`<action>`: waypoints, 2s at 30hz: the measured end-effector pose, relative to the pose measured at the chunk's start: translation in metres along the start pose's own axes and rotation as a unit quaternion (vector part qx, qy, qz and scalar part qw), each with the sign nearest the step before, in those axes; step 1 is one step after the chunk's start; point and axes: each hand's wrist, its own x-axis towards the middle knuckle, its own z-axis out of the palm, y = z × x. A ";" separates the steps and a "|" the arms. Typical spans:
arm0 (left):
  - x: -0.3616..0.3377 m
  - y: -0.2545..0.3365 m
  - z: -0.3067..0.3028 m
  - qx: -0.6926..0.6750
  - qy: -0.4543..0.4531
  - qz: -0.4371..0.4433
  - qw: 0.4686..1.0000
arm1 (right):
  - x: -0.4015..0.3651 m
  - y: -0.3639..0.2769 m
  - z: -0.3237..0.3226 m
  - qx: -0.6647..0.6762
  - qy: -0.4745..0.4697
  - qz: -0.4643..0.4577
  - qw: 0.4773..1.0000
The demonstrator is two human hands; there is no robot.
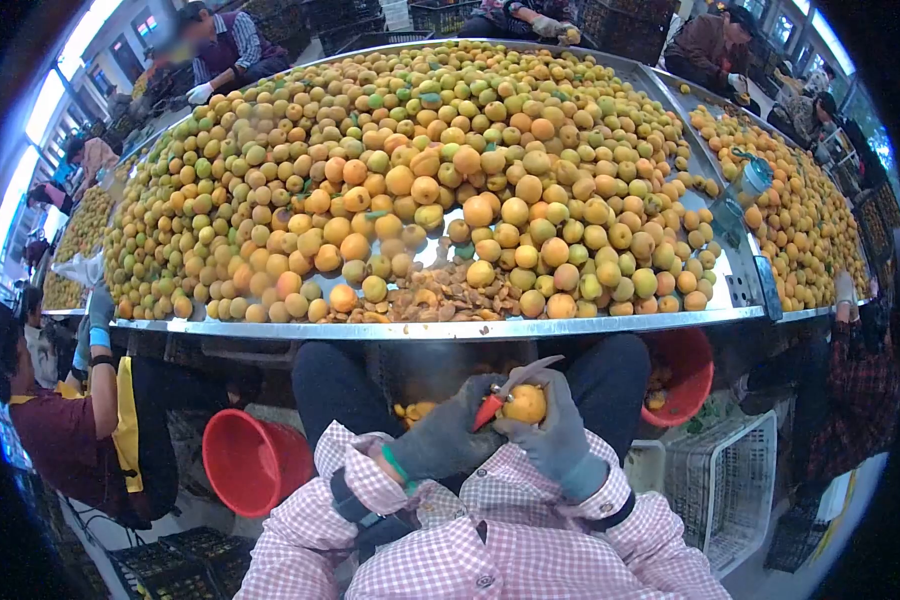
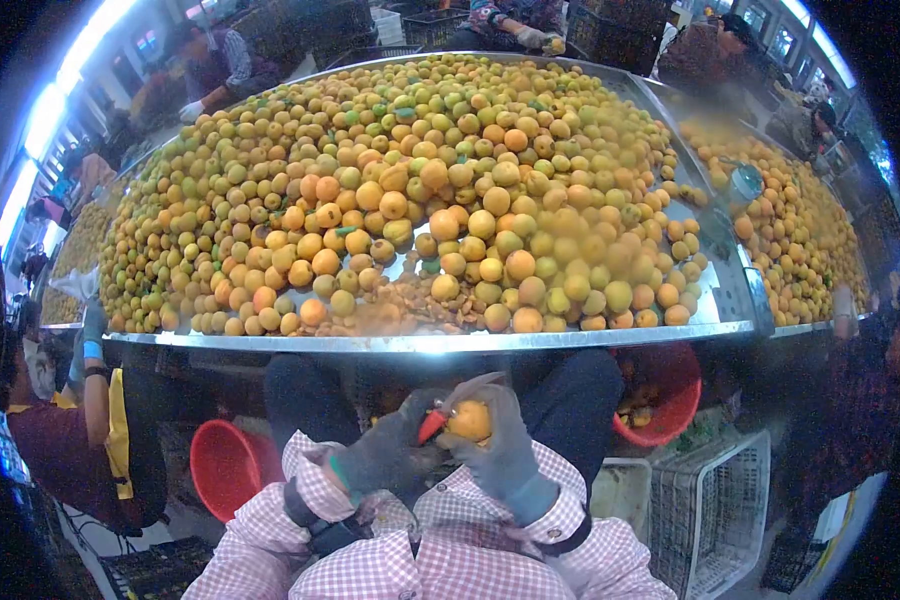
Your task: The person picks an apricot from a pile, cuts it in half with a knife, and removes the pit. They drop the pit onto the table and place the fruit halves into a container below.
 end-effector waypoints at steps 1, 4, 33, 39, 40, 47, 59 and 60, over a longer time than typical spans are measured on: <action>0.004 0.002 -0.004 0.000 0.000 0.003 1.000 | 0.007 0.001 -0.011 0.033 -0.061 -0.015 0.997; 0.006 0.013 -0.025 -0.054 0.001 0.100 0.994 | 0.005 -0.011 -0.019 0.201 -0.103 0.040 0.973; -0.036 0.020 -0.015 0.250 -0.060 -0.012 0.966 | -0.006 -0.044 -0.016 0.364 -0.082 0.089 0.923; -0.031 0.015 -0.013 0.241 -0.090 -0.018 0.966 | 0.003 -0.044 -0.022 0.317 -0.146 0.055 0.935; -0.030 0.013 -0.011 0.237 -0.089 -0.037 0.967 | 0.003 -0.045 -0.020 0.354 -0.136 0.079 0.922; -0.018 0.026 -0.017 0.223 -0.017 -0.055 0.973 | 0.018 -0.038 -0.014 0.248 -0.070 0.011 0.966; -0.015 0.023 0.000 0.238 0.063 -0.046 0.968 | 0.016 -0.040 -0.008 0.322 -0.019 0.105 0.941; -0.013 0.022 -0.001 0.237 0.065 -0.045 0.968 | 0.017 -0.039 0.001 0.416 0.003 0.104 0.904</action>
